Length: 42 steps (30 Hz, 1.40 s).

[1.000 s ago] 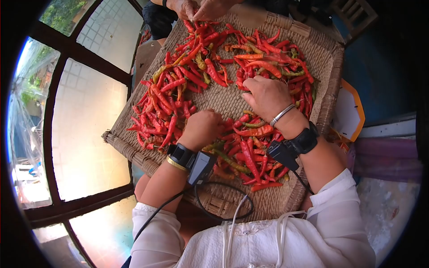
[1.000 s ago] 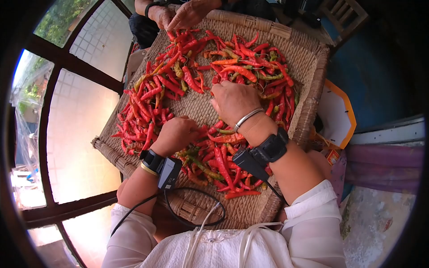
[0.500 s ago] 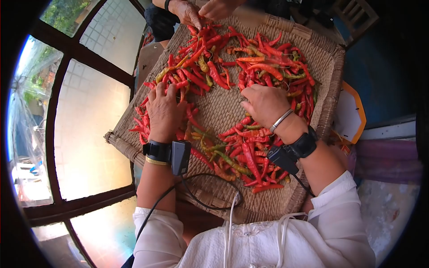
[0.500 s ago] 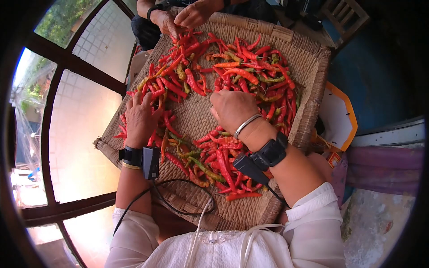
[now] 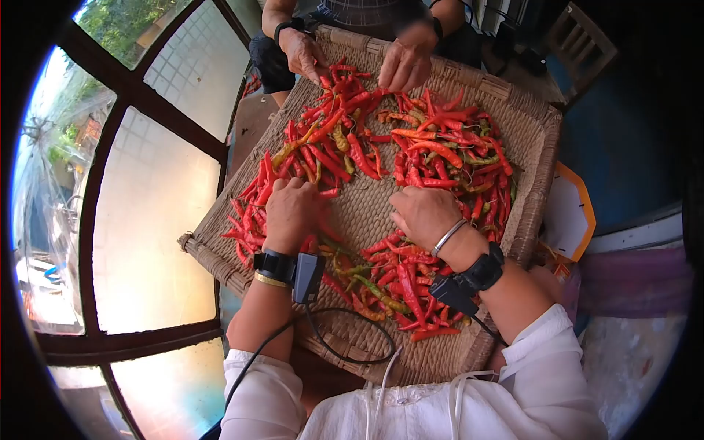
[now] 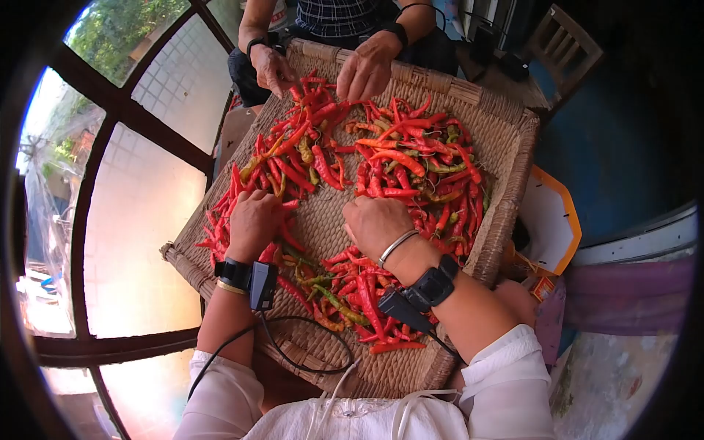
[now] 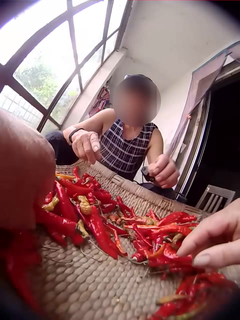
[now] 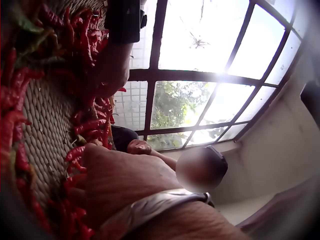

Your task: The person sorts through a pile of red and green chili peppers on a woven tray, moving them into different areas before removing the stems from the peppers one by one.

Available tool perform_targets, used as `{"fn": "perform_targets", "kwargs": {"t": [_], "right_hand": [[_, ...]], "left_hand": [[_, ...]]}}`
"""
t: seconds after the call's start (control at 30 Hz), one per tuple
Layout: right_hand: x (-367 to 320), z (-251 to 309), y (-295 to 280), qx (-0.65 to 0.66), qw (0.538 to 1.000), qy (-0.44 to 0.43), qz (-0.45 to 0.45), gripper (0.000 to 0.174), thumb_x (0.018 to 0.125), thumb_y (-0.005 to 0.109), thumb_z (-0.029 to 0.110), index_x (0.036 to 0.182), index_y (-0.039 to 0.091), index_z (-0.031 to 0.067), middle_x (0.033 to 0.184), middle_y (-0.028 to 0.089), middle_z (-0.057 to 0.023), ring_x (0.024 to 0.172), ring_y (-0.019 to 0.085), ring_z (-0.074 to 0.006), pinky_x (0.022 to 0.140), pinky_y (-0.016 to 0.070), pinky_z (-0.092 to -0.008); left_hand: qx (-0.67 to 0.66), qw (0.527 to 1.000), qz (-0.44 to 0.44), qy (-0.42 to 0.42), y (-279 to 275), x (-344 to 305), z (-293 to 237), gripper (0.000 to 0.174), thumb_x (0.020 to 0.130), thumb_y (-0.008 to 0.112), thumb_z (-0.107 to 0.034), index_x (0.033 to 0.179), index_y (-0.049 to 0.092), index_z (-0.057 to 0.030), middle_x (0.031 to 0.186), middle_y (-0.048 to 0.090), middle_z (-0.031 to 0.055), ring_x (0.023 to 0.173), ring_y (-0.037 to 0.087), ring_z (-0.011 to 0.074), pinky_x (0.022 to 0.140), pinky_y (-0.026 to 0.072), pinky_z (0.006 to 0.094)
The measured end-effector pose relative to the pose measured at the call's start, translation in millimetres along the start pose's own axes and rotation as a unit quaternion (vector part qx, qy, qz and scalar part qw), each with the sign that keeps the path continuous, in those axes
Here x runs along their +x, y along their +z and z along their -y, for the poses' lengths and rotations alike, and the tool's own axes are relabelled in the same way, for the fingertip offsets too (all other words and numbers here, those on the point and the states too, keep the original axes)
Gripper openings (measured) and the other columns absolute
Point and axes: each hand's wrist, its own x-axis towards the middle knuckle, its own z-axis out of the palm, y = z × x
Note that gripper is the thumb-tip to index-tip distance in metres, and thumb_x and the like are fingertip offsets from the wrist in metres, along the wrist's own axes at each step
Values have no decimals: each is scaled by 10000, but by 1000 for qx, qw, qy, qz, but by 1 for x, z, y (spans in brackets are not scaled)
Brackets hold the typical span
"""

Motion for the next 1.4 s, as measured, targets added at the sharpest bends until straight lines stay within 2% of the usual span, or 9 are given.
{"fn": "perform_targets", "kwargs": {"t": [0.33,0.4,0.63,0.83,0.9,0.97,1.07,1.17,1.4], "right_hand": [[0,11,14,73,990,-78,-90,262,739,659,204,938,547,76,806,554,-87,815,574,-280,698,474,-384],[-3,12,20,65,996,-60,34,241,749,655,232,891,546,70,822,573,-101,803,595,-288,699,489,-395],[1,-3,2,20,996,-31,86,166,780,612,220,822,544,74,772,580,-101,742,593,-298,639,483,-412],[9,-22,-35,13,995,101,-24,172,759,633,174,888,573,77,800,583,-97,793,584,-300,677,476,-408],[11,-26,-38,-84,967,38,-236,223,722,660,129,922,577,75,835,577,-105,825,563,-310,723,464,-402],[9,-25,-31,-48,977,49,-200,280,695,680,115,949,571,70,890,559,-112,870,535,-311,765,449,-395],[2,-8,-9,3,1000,21,23,318,693,694,179,977,580,89,915,531,-97,940,501,-282,789,435,-384],[-6,10,22,20,993,-84,75,310,710,683,241,968,589,98,898,541,-81,943,500,-265,801,422,-392],[-10,14,47,-35,987,-64,142,238,763,621,294,881,661,91,904,568,-64,953,510,-240,855,364,-411]], "left_hand": [[-93,987,3,132,-5,-24,-56,105,713,645,-177,750,590,-95,700,553,42,719,532,239,622,454,351],[-113,984,6,136,-6,-25,-61,119,707,652,-183,750,587,-93,696,550,43,719,532,240,625,453,352],[-109,987,50,110,-10,-25,-47,166,701,662,-162,838,607,-87,771,556,65,790,534,264,686,456,366],[-138,980,94,108,-3,-28,-35,161,719,637,-122,870,603,-78,807,562,94,821,538,292,728,452,386],[-160,977,96,106,-3,-25,-36,153,721,632,-114,867,602,-77,806,564,100,822,541,294,730,452,389],[-202,972,76,92,0,-26,-39,149,723,624,-84,869,601,-65,802,568,112,820,553,302,727,456,390],[-234,967,59,85,9,-22,-40,164,720,624,-58,883,605,-58,803,575,119,795,565,306,708,465,390],[-263,961,30,75,11,-13,-45,178,716,627,-41,892,609,-49,809,579,122,775,572,303,688,472,388],[-214,974,69,26,22,-17,-40,150,725,650,-140,837,606,-51,760,582,123,740,584,308,645,470,399]]}}
